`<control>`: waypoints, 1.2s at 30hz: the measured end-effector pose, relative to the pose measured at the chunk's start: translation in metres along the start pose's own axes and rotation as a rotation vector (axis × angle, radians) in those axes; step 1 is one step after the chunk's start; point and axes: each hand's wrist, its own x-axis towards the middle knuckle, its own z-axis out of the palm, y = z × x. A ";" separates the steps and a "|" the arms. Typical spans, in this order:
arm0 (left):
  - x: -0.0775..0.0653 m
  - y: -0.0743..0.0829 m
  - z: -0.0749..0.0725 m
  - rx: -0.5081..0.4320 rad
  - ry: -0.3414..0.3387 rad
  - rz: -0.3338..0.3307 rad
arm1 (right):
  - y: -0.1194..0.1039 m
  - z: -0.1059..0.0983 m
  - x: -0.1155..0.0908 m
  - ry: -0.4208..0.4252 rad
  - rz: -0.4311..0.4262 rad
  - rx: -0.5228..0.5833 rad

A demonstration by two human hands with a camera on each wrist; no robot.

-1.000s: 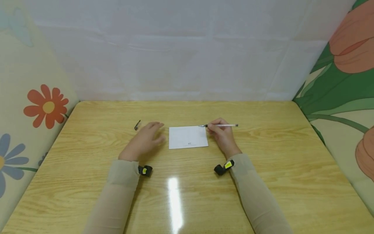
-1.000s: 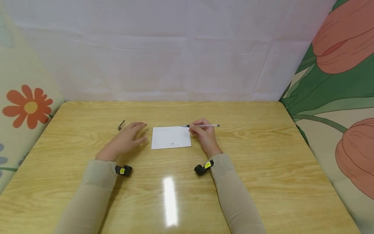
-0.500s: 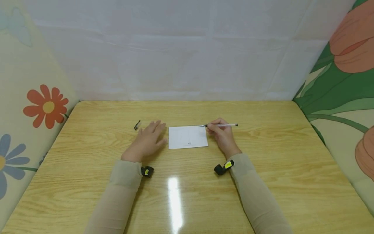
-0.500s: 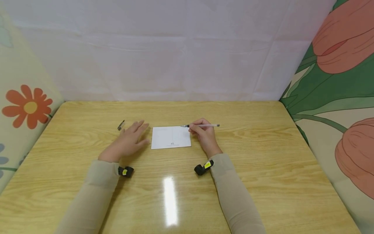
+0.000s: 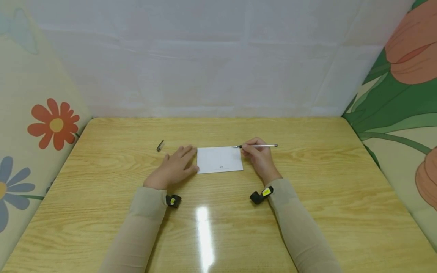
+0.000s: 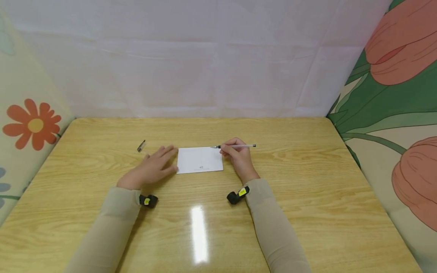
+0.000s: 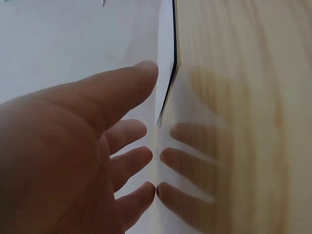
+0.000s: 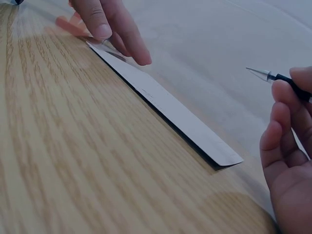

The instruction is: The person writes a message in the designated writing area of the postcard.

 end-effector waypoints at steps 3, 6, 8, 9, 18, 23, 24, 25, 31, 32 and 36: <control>0.000 0.000 0.001 0.001 -0.018 0.002 | -0.001 0.000 0.000 0.000 0.000 0.003; 0.000 -0.001 0.002 0.009 -0.032 0.004 | -0.001 0.000 0.000 -0.001 0.004 0.002; 0.000 -0.001 0.001 0.018 -0.038 0.005 | -0.001 0.000 0.000 -0.002 0.006 0.000; 0.000 -0.001 0.001 0.021 -0.040 0.005 | -0.001 0.000 0.000 -0.003 0.008 -0.001; 0.001 0.002 0.004 0.040 -0.061 -0.032 | 0.000 0.002 -0.001 -0.011 0.011 -0.017; 0.001 0.004 0.003 0.038 -0.065 -0.039 | 0.000 0.004 -0.002 -0.007 0.012 -0.075; 0.001 0.004 0.003 0.034 -0.066 -0.038 | 0.001 0.004 -0.002 0.000 0.017 -0.098; 0.000 0.004 0.002 0.028 -0.067 -0.037 | 0.001 0.005 -0.002 0.008 0.023 -0.121; 0.002 0.002 0.003 0.008 -0.077 -0.032 | 0.000 0.012 -0.004 0.059 0.049 -0.251; 0.003 0.000 0.004 0.007 -0.079 -0.033 | 0.000 0.014 -0.005 0.066 0.049 -0.265; 0.004 -0.006 0.009 -0.002 -0.078 -0.031 | 0.000 0.024 -0.004 0.078 0.039 -0.301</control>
